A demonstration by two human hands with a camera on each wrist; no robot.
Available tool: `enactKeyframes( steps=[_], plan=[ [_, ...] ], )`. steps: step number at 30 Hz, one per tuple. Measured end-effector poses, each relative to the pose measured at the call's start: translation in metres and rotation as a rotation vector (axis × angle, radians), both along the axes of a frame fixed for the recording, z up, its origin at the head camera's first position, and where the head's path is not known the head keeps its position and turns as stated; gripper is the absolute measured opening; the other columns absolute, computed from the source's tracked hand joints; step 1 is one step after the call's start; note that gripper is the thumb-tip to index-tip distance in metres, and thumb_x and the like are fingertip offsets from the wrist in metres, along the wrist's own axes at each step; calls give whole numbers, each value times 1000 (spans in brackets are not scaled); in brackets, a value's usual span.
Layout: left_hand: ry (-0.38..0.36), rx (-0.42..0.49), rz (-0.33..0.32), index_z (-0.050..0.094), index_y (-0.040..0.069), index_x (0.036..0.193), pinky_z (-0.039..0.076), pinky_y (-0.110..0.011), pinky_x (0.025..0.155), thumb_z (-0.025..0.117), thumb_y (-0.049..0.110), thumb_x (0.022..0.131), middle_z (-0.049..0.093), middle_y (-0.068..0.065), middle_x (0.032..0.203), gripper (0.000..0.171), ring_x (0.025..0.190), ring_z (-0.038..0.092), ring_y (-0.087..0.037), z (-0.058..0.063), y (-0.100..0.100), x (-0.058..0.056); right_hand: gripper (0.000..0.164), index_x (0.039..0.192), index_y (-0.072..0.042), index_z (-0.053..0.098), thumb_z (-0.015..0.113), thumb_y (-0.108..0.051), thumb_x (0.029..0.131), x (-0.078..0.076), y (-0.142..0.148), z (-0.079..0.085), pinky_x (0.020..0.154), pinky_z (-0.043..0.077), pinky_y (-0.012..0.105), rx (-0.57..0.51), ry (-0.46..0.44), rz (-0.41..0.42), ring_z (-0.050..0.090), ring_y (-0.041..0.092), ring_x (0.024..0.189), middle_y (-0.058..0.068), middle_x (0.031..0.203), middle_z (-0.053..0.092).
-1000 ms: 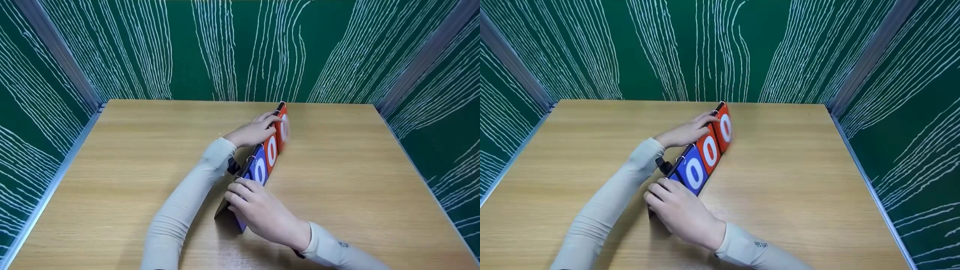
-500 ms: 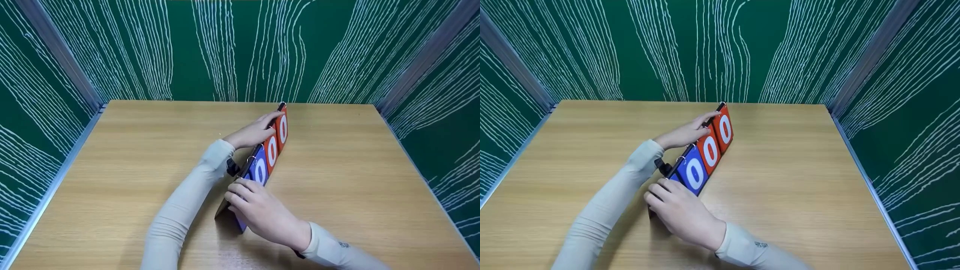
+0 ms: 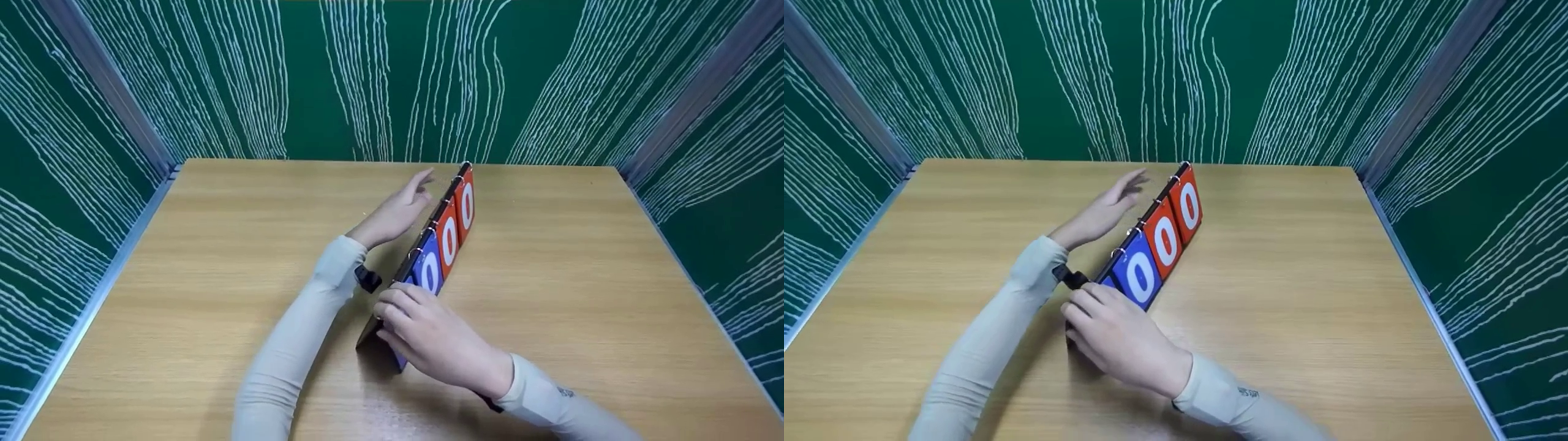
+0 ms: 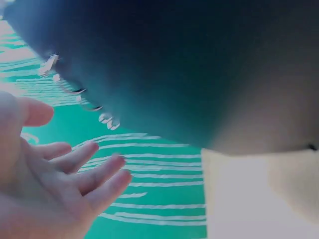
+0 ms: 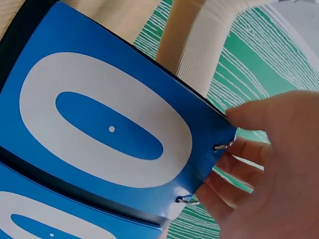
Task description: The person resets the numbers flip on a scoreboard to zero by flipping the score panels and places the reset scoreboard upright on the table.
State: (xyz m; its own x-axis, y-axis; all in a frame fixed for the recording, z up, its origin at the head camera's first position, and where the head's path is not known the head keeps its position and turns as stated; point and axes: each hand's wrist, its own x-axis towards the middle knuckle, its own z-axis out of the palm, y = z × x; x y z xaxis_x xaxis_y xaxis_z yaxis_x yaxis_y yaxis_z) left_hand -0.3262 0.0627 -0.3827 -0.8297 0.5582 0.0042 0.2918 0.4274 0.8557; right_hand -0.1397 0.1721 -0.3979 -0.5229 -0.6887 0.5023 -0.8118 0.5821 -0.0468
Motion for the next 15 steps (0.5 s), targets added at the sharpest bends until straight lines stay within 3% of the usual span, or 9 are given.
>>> enactKeyframes(
  steps=[4,7,10,13,15],
  plan=[
    [97,-39,63,13,32,164,29,-47,126,33,49,109,27,7,169,61,156,28,-22,4,-15,12,25,119,-7,66,67,-12,94,-5,18,5,109,49,37,-69,61,6,62,24,122,5,122,68],
    [170,-108,117,12,30,164,23,-44,128,32,50,109,24,5,170,63,157,26,-22,3,-34,28,30,121,-4,68,67,-7,91,-9,35,8,111,49,43,-142,158,-73,62,30,126,12,127,69],
    [211,-200,195,10,28,165,18,-47,129,30,51,108,21,2,171,64,159,21,-26,1,-54,44,37,131,-3,65,65,-9,94,-14,54,11,116,44,47,-181,160,-299,57,32,135,14,136,65],
    [242,-284,252,10,27,165,13,-52,129,30,54,107,18,-1,172,67,160,15,-31,-1,-67,57,48,144,-10,57,63,-23,99,-17,68,10,121,37,51,-183,27,-560,44,32,147,11,150,56],
    [278,-328,283,10,25,165,11,-55,129,30,55,107,18,-3,172,68,160,13,-34,-3,-71,63,55,152,-16,49,60,-33,101,-19,72,5,122,33,55,-166,-85,-689,35,32,153,8,157,49]
  ],
)
